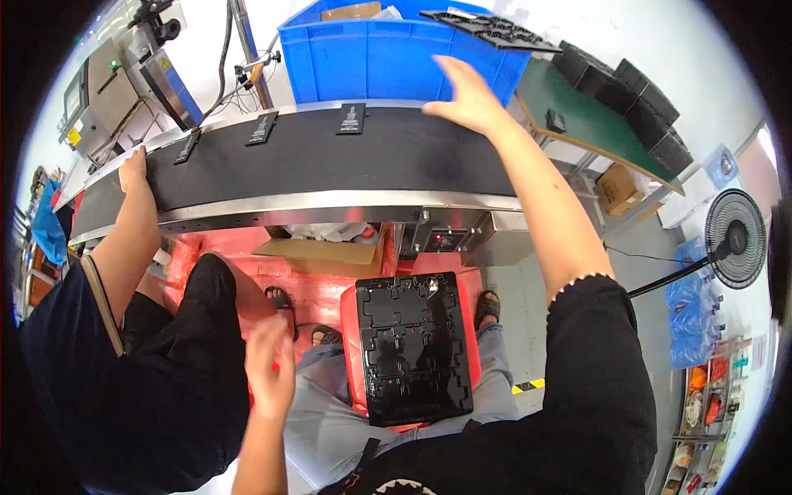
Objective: The person sits on a red stool and repeatedly picks up small black electronic modules from a blue bin. They place each module into a black plastic tray resting on their lap, arranging them in rows. The person continues this repetitive pick-and-place process until the tray is filled.
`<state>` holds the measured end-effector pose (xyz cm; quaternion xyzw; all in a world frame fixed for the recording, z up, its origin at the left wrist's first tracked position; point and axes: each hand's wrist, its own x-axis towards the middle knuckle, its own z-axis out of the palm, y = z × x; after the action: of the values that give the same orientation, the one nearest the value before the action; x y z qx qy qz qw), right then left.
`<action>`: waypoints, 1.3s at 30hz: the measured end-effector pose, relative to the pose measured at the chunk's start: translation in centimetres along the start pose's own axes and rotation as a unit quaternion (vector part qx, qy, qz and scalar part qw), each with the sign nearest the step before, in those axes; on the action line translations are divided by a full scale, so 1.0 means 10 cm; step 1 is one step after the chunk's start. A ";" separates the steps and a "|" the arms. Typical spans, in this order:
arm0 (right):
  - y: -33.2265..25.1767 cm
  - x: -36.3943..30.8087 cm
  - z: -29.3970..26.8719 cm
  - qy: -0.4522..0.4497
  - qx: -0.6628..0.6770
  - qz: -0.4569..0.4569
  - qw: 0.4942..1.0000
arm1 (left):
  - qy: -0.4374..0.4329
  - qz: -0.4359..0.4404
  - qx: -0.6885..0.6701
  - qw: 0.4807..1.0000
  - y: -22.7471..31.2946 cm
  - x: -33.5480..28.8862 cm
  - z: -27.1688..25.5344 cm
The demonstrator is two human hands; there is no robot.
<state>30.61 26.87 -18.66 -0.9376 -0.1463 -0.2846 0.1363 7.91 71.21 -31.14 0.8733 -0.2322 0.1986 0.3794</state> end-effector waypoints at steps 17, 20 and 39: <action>-0.39 -0.09 -0.06 -0.018 0.171 -0.013 0.985 | -0.406 0.058 0.055 0.911 -1.13 4.14 0.94; -0.90 -0.86 -0.62 -0.009 0.204 0.056 0.977 | -0.387 -0.034 0.070 0.919 -0.23 3.81 1.04; -1.14 -2.99 1.44 -0.087 0.157 0.148 0.973 | -0.243 0.187 -0.036 0.951 0.61 1.24 0.97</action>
<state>9.97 36.38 -45.38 -0.9369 -0.0606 -0.1517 0.3092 16.26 57.06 -27.37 0.8219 -0.4833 0.0395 0.2988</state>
